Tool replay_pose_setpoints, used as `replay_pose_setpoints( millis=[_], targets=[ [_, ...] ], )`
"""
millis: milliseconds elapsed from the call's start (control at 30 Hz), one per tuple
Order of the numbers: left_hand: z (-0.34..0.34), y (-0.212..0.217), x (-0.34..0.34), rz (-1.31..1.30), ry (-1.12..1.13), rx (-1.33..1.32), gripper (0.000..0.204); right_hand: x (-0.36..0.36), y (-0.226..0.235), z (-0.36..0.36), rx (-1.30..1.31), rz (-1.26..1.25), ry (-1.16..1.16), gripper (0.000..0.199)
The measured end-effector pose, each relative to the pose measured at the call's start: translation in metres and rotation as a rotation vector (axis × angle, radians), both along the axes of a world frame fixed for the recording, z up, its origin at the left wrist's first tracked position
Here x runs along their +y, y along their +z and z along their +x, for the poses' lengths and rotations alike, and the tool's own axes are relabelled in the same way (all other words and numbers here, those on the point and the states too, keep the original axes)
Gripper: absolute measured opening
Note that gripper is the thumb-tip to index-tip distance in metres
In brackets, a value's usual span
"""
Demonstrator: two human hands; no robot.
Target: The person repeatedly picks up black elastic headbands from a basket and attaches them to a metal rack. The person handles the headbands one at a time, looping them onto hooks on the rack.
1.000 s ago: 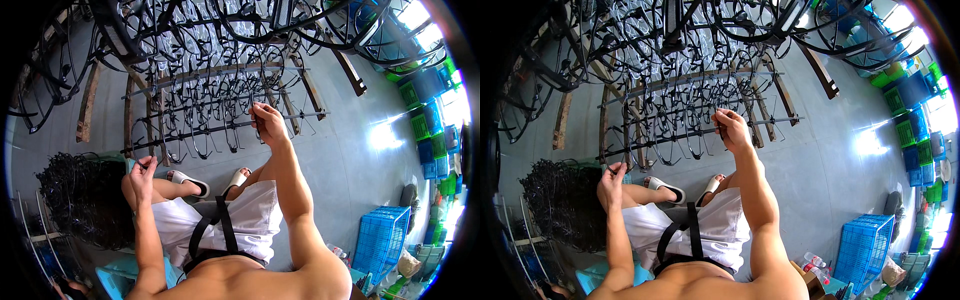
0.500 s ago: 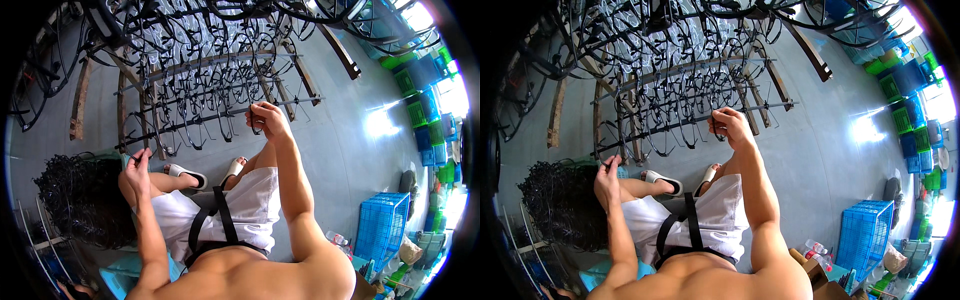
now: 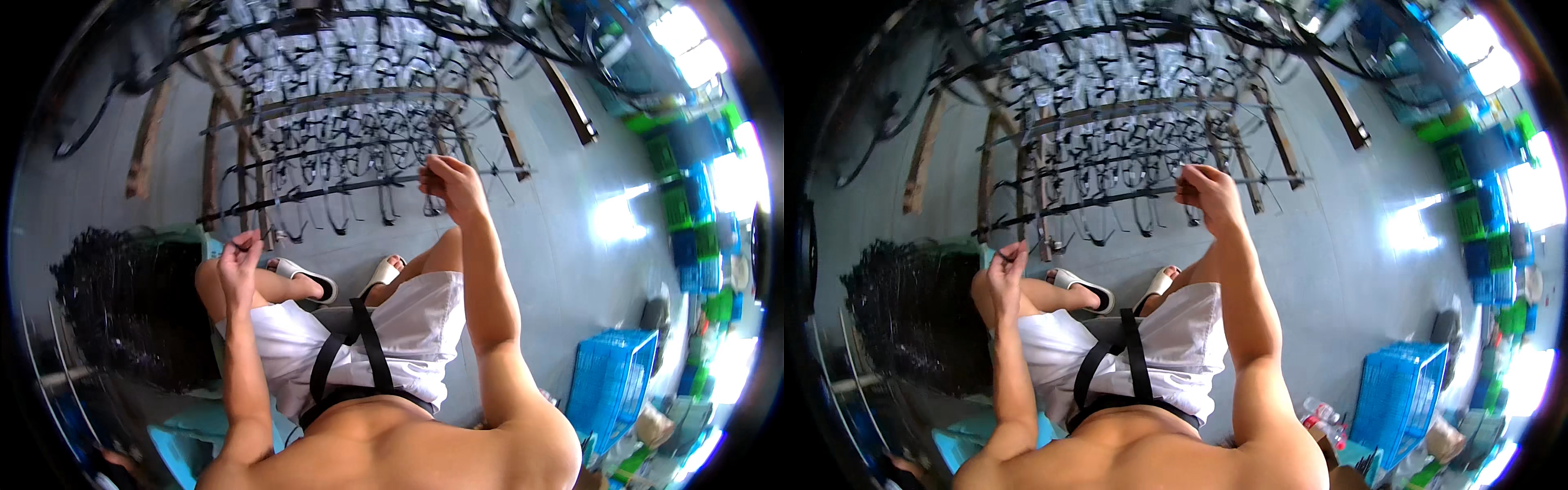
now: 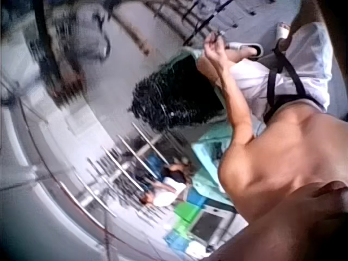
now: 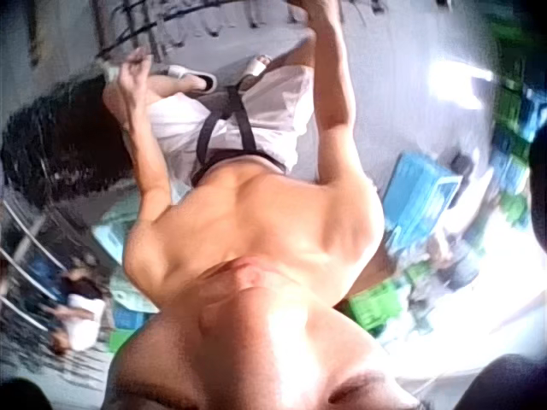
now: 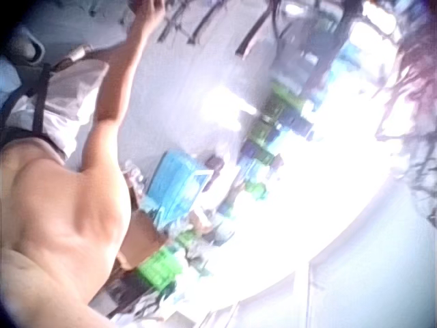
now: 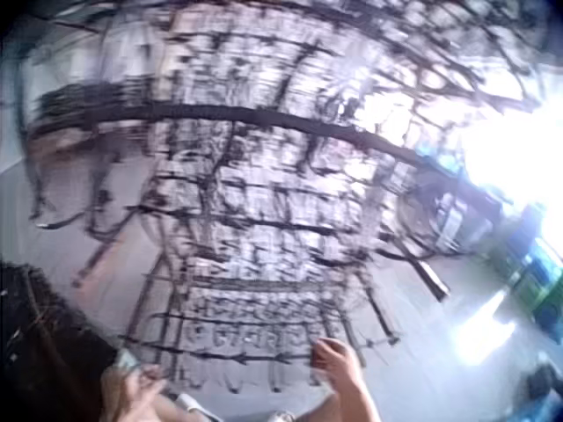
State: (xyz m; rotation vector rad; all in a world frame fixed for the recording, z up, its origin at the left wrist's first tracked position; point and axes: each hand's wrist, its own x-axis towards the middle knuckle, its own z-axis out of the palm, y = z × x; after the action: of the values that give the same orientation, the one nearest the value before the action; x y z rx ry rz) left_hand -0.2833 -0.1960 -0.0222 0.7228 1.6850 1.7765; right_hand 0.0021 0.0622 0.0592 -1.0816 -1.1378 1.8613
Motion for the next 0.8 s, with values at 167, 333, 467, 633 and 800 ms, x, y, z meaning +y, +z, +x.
replay_pose_setpoints(
  millis=[167,333,467,633,800],
  targets=[
    [-0.057,-0.002,-0.053,-0.113,0.314,0.188,0.031,-0.016,-0.013,0.017,-0.557,0.718,-0.473,0.037],
    [-0.163,-0.109,-0.113,-0.994,0.42,0.488,0.047,-0.099,-0.009,-0.019,-0.36,1.017,-0.292,0.032],
    [-0.175,-0.18,-0.093,-1.166,0.307,0.116,0.063,-0.165,0.004,-0.052,-0.525,0.943,-0.035,0.02],
    [-0.198,-0.238,-0.116,-1.095,0.085,0.295,0.063,-0.201,0.011,-0.077,-0.495,0.857,0.253,0.026],
    [-0.164,-0.142,-0.111,-0.686,0.118,-0.102,0.042,-0.204,-0.008,-0.089,-0.334,0.575,0.362,0.026]
  ],
)
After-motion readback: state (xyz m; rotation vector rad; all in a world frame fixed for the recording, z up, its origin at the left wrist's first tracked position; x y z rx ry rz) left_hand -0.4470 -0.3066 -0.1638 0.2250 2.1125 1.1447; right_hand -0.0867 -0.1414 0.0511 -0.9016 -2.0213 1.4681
